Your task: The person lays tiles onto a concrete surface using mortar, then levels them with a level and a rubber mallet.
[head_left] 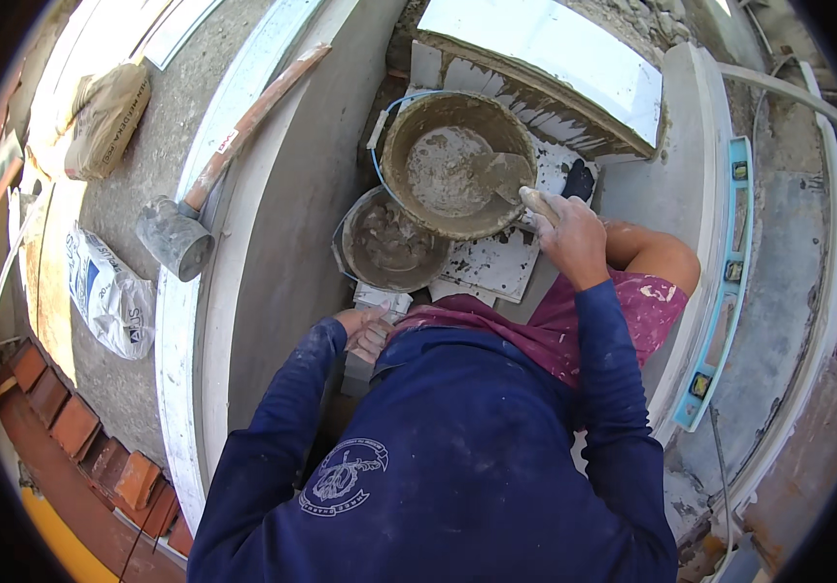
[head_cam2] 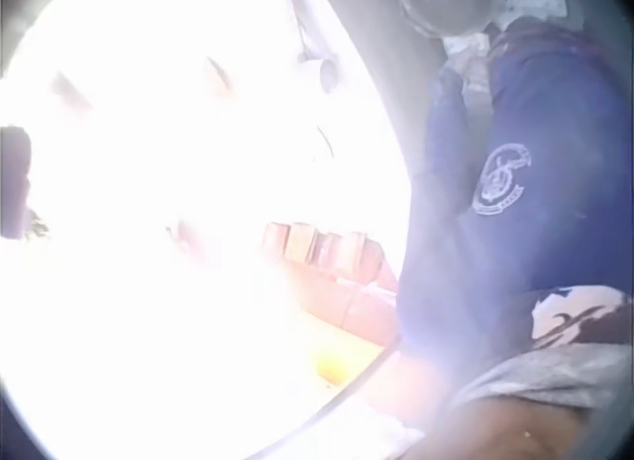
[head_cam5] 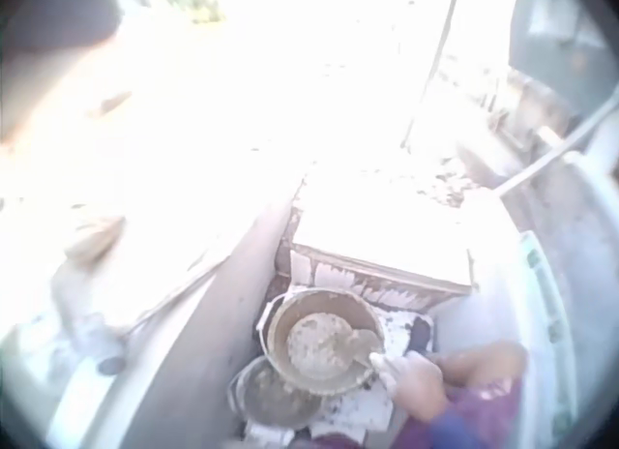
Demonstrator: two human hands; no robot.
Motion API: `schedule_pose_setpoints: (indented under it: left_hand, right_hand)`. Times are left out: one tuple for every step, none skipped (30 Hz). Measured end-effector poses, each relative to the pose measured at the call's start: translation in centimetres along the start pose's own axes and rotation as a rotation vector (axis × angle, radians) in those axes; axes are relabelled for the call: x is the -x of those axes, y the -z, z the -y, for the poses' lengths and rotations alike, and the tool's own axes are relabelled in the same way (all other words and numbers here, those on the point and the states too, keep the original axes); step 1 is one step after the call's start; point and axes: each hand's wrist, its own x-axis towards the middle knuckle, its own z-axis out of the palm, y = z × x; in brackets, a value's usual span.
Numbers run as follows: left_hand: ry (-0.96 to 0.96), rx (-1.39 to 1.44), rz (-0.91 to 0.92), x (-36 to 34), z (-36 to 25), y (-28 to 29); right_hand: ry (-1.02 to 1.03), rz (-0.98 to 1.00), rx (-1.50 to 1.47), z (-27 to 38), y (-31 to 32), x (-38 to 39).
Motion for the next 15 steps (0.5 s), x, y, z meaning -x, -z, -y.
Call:
schedule_pose_setpoints:
  left_hand:
    - [-0.061, 0.088, -0.018, 0.6, -0.4, -0.1]
    - [-0.126, 0.189, -0.027, 0.8, -0.5, -0.2]
    - [-0.148, 0.190, -0.102, 0.3, -0.1, -0.7]
    - [-0.152, 0.174, -0.117, -0.5, 0.8, -1.2]
    - [-0.212, 0.134, -0.099, -1.6, 2.0, -2.0]
    - [-0.244, 0.096, -0.085, -2.7, 3.0, -2.0]
    - [-0.278, 0.112, -0.091, -3.8, 3.8, -1.6]
    - [-0.138, -0.022, -0.187, -4.8, 4.9, -1.3]
    - [-0.015, -0.120, -0.192, -5.3, 6.0, -0.5]
    - [0.003, -0.122, -0.295, -5.7, 7.1, -0.1]
    - [0.057, -0.342, -0.295, -5.7, 7.8, 0.7]
    - [0.084, -0.448, -0.296, -5.6, 8.4, 0.6]
    - [0.112, -0.553, -0.295, -5.2, 8.8, 0.4]
    - [0.155, -0.315, -0.382, -4.8, 9.2, -0.7]
    - [0.205, -0.064, -0.414, -4.3, 9.0, -1.9]
  right_hand:
    - [0.026, 0.000, 0.015, 0.0, -0.5, -0.6]
    - [0.055, 0.002, 0.030, -0.2, -1.1, -1.1]
    - [0.070, -0.007, 0.014, -0.2, -1.9, -1.6]
    - [0.076, -0.012, 0.018, -0.2, -2.7, -1.8]
    - [0.037, 0.003, -0.019, -0.2, -3.6, -2.0]
    - [-0.014, 0.020, -0.048, -0.2, -4.4, -2.3]
    - [-0.029, 0.012, -0.069, -0.1, -5.1, -2.2]
    - [0.003, 0.030, -0.088, -0.1, -5.7, -2.2]
    - [-0.055, 0.055, -0.159, 0.0, -6.2, -2.2]
    - [-0.099, 0.067, -0.217, -0.1, -6.6, -2.4]
    - [-0.103, 0.083, -0.245, -0.1, -7.0, -2.7]
    - [-0.083, 0.093, -0.250, -0.2, -7.2, -3.1]
    - [-0.114, 0.127, -0.224, -0.5, -7.4, -3.5]
    - [-0.152, 0.164, -0.185, -0.8, -7.6, -3.8]
    - [-0.157, 0.173, -0.144, -1.2, -7.7, -4.3]
